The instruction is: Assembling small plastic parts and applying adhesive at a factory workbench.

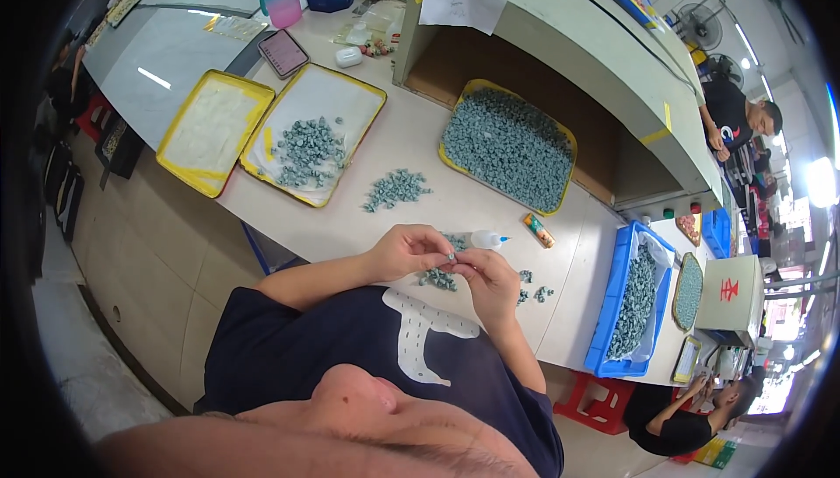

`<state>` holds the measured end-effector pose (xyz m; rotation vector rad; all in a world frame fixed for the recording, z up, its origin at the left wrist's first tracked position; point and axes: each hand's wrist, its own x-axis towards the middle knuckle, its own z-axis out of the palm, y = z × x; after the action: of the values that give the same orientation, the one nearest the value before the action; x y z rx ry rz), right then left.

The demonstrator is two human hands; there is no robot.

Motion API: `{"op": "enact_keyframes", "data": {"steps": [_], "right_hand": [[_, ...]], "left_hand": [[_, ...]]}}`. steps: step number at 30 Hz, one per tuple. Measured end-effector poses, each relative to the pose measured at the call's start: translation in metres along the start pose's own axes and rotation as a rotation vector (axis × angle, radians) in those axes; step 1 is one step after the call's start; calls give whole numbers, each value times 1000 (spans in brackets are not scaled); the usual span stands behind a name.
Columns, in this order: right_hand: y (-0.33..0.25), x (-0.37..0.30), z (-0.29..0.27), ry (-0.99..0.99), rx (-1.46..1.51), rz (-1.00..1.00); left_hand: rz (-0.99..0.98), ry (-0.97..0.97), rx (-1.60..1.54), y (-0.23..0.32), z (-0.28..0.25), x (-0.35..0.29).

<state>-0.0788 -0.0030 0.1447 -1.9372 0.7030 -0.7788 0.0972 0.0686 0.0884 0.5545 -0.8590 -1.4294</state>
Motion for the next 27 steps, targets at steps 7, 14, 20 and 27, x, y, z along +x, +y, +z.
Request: {"op": "enact_keyframes", "data": {"steps": [7, 14, 20, 27], "right_hand": [[0, 2, -2, -23, -82, 35], [-1, -2, 5, -7, -10, 212], [12, -7, 14, -24, 51, 19], [-4, -5, 28, 16, -5, -57]], "left_hand": [[-10, 84, -68, 3, 1, -3], [13, 48, -3, 5, -1, -9], [22, 53, 29, 11, -3, -15], [20, 52, 10, 16, -11, -26]]}}
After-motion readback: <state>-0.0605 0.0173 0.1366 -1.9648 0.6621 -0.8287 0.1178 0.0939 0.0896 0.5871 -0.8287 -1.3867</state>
